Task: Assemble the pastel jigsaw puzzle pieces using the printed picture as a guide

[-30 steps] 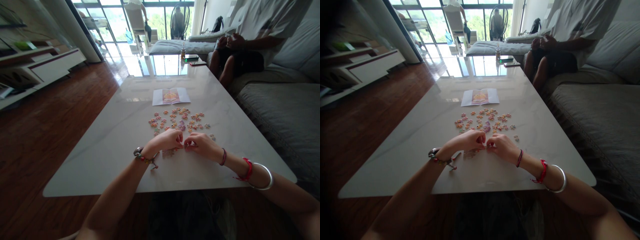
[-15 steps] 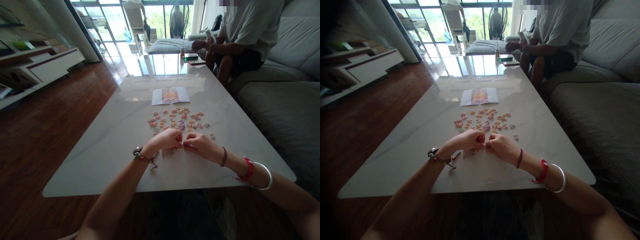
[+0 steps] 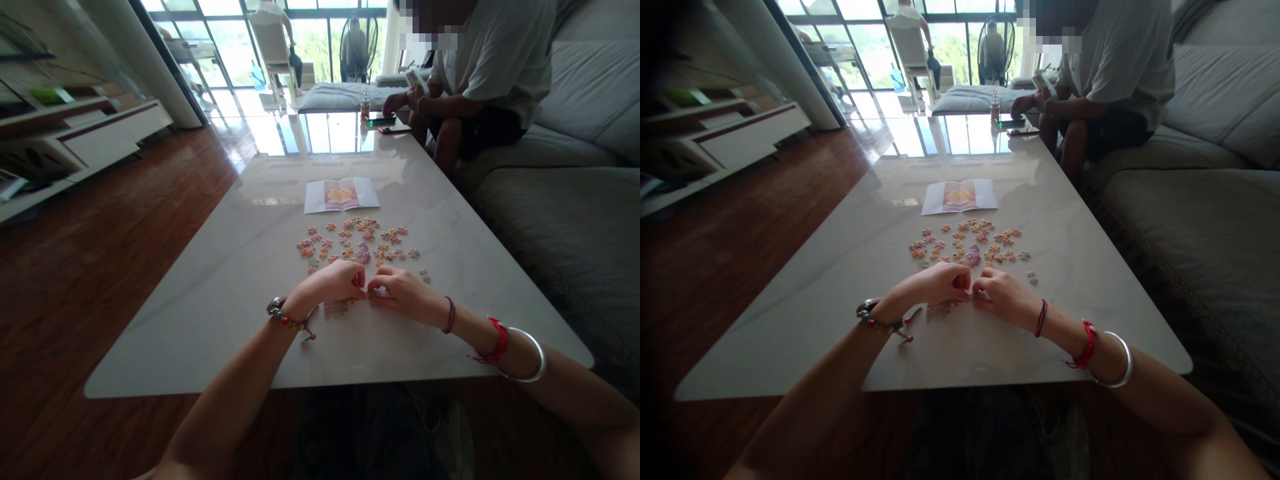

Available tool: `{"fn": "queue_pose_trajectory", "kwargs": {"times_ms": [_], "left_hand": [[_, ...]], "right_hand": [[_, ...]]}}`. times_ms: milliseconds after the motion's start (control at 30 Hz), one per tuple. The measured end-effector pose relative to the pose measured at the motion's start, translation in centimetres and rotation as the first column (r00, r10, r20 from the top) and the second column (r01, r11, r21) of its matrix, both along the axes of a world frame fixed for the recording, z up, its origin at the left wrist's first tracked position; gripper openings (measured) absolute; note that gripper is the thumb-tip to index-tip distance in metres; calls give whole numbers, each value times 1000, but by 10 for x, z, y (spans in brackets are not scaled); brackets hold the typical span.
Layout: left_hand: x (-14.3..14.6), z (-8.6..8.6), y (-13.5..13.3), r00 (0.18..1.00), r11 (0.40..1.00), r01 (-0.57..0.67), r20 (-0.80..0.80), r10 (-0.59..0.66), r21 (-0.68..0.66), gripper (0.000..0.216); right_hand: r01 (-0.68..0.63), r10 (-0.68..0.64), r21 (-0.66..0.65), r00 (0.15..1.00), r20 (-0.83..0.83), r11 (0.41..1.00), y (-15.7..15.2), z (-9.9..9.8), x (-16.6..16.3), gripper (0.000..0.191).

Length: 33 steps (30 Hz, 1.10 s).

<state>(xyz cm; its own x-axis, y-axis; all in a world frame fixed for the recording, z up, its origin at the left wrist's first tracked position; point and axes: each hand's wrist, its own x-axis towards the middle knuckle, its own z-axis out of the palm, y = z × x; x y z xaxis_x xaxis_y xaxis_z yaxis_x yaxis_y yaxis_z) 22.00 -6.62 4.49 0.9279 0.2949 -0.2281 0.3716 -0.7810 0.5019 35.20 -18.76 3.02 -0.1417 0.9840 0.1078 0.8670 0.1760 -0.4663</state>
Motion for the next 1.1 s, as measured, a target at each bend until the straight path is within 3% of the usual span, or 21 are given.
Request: {"fn": "queue_pose_trajectory", "kwargs": {"times_ms": [267, 433, 567, 733, 833, 900, 1000, 1100], "left_hand": [[-1, -1, 1, 999, 999, -35, 17, 35, -41, 9], [-3, 0, 2, 1000, 993, -26, -19, 24, -113, 10], [-5, -1, 4, 1000, 992, 0, 7, 1, -129, 11], [-5, -1, 7, 1000, 993, -12, 27, 16, -119, 8], [-5, 2, 8, 999, 993, -2, 41, 7, -118, 7], [-6, 5, 10, 997, 996, -29, 64, 34, -84, 8], [-7, 10, 15, 981, 981, -173, 110, 162, 94, 12], [-9, 15, 19, 935, 881, -355, 124, 332, 312, 15]], "right_hand": [[21, -22, 18, 997, 80, 1000, -2, 8, -7, 11], [130, -128, 2, 977, 172, 992, -2, 20, 42, 9], [89, -78, -87, 989, 125, 992, 3, 22, 76, 9], [251, -253, 130, 968, 1, 959, 13, 13, 88, 14], [217, -215, 204, 976, -33, 955, 21, 0, 85, 20], [135, -130, 189, 991, -39, 973, 25, -7, 82, 17], [87, -86, 164, 996, -19, 983, 27, -12, 80, 8], [114, -115, 181, 993, -5, 977, 26, -10, 81, 7]]}}
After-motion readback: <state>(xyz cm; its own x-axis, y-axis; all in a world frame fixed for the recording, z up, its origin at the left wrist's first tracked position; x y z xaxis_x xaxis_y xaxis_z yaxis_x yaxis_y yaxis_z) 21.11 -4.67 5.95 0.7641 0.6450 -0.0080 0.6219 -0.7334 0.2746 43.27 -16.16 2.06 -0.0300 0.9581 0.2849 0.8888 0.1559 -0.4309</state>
